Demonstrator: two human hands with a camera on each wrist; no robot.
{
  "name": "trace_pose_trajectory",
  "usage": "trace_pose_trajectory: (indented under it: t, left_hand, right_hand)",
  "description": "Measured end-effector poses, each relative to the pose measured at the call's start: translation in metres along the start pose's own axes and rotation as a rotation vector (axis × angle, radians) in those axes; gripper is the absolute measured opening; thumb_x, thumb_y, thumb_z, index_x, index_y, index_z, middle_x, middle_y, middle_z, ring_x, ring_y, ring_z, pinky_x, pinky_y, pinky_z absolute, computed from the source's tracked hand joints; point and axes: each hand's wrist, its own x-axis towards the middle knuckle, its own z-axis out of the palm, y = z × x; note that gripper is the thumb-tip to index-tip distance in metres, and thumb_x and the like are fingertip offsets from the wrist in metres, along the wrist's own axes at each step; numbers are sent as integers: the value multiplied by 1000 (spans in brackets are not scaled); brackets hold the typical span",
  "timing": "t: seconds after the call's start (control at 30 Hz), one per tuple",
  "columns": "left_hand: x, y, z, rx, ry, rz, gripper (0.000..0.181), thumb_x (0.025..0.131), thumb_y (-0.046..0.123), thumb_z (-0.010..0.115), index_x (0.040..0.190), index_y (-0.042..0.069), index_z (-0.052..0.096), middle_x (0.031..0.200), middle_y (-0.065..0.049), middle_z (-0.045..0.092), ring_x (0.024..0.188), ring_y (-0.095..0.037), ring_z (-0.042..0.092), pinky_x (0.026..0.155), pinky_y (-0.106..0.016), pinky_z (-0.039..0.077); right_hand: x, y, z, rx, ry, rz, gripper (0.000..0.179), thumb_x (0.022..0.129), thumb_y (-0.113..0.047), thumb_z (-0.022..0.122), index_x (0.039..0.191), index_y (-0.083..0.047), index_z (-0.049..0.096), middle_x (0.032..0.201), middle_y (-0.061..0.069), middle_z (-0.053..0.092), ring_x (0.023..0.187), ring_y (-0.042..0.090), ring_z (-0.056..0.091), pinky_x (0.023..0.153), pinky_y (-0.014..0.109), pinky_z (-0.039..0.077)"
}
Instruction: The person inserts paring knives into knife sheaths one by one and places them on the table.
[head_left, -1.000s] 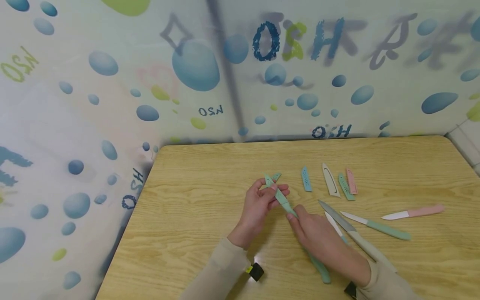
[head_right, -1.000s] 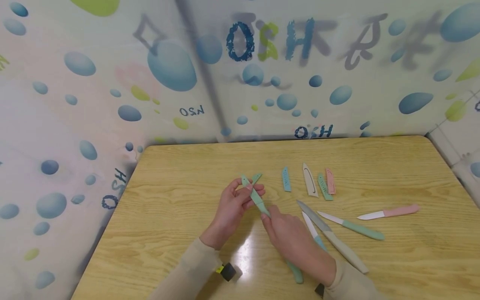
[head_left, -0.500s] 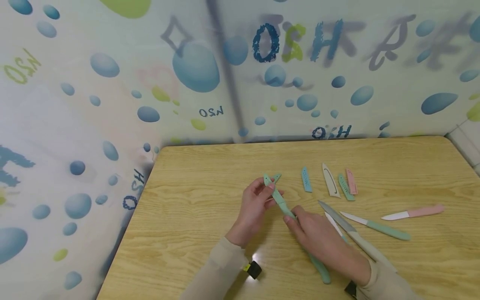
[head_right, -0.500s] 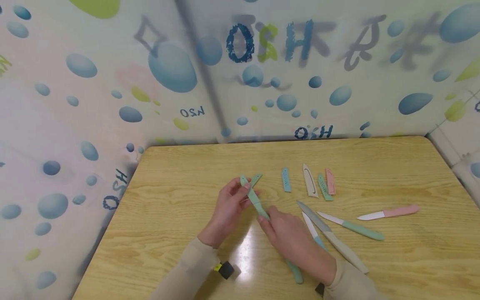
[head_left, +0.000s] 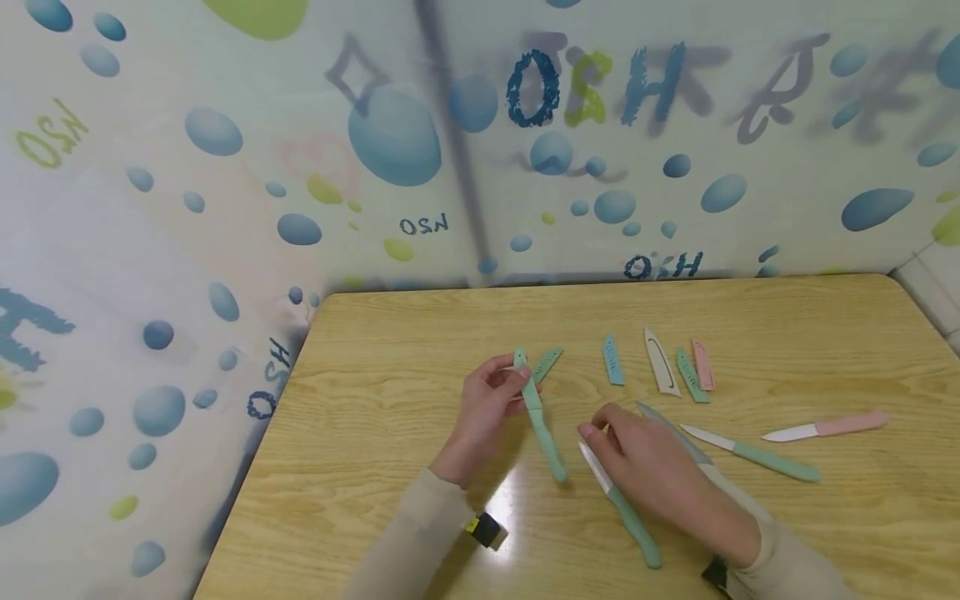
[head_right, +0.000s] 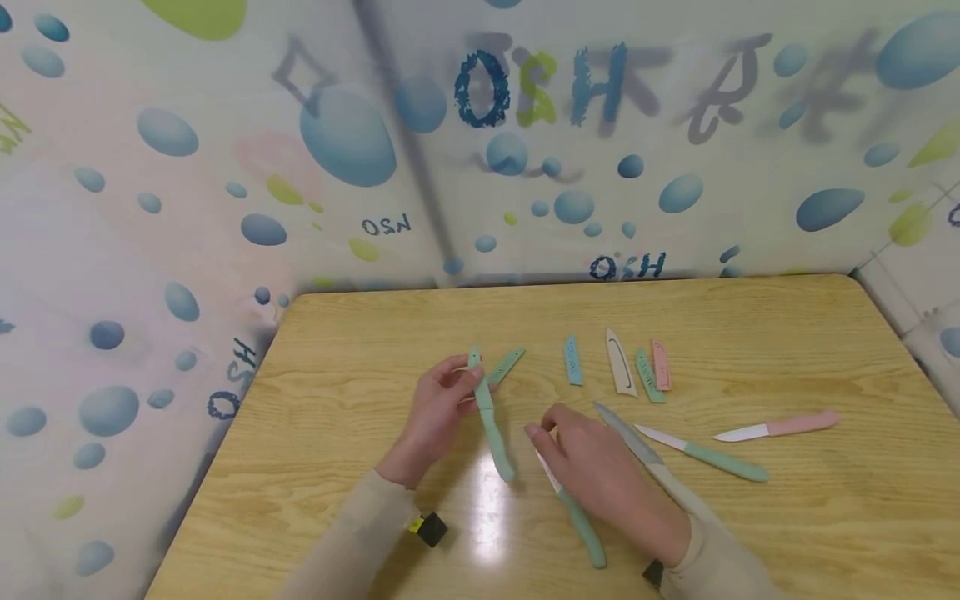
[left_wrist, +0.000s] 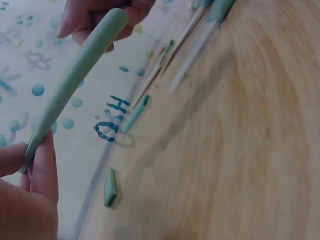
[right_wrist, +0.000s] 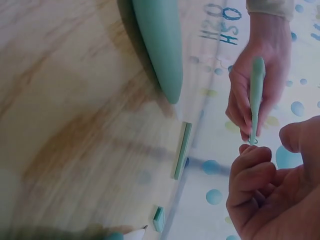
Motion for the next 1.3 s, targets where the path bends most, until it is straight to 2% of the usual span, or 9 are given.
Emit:
trace_pose_trajectory:
  t: [0.17,0.37,0.57,0.8,0.93,1.07,1.3]
  left_hand:
    - [-1,-1,-14,48,36,-39,31,100,4,68,127,-8,60,103,-18,70,92,-30,75,73,-28,63]
    - [3,2,-27,162,57,-23,27,99,4,69,123,-9,63,96,-9,68,84,-22,73,74,-30,64]
    - [8,12,-45,346,41,6,28,103,6,63,127,-9,64,104,-15,67,87,-20,71,77,-35,64]
    - [18,23,-65,544,44,-21,29,105,8,60,130,-6,67,108,-15,68,87,-16,66,78,-36,64]
    - [21,27,-73,668,33,0,29,105,7,59,129,-8,67,109,-17,71,88,-18,66,81,-38,63]
    - [23,30,-83,784,18,15,27,104,6,60,126,-8,68,109,-18,72,86,-19,68,77,-36,63]
    - [30,35,-98,910,-10,-9,29,104,5,59,127,-10,65,109,-20,72,82,-22,71,74,-35,64]
  right_hand:
    - [1,3,-3,4,34,-25,26,107,-37,58,98,-17,71,68,-12,51,59,6,45,52,25,40]
    - [0,8,-2,-44,70,-89,14,104,-24,64,95,-16,71,82,-9,59,71,7,51,61,26,47]
    - [0,11,-1,-78,94,-131,11,102,-20,65,95,-15,71,91,-5,65,83,12,59,72,35,53]
    - [-1,12,-3,-89,118,-153,8,100,-19,67,94,-14,71,95,-3,68,86,15,62,72,37,53]
    - [-1,12,-3,-87,96,-141,8,100,-20,68,95,-15,71,96,-3,68,88,17,63,74,38,54]
    - [-2,12,-4,-89,78,-129,7,99,-21,69,95,-16,71,96,-4,67,87,16,62,73,36,54]
    - [-2,13,-5,-102,67,-127,6,99,-20,70,94,-16,72,96,-4,67,87,15,62,71,35,54]
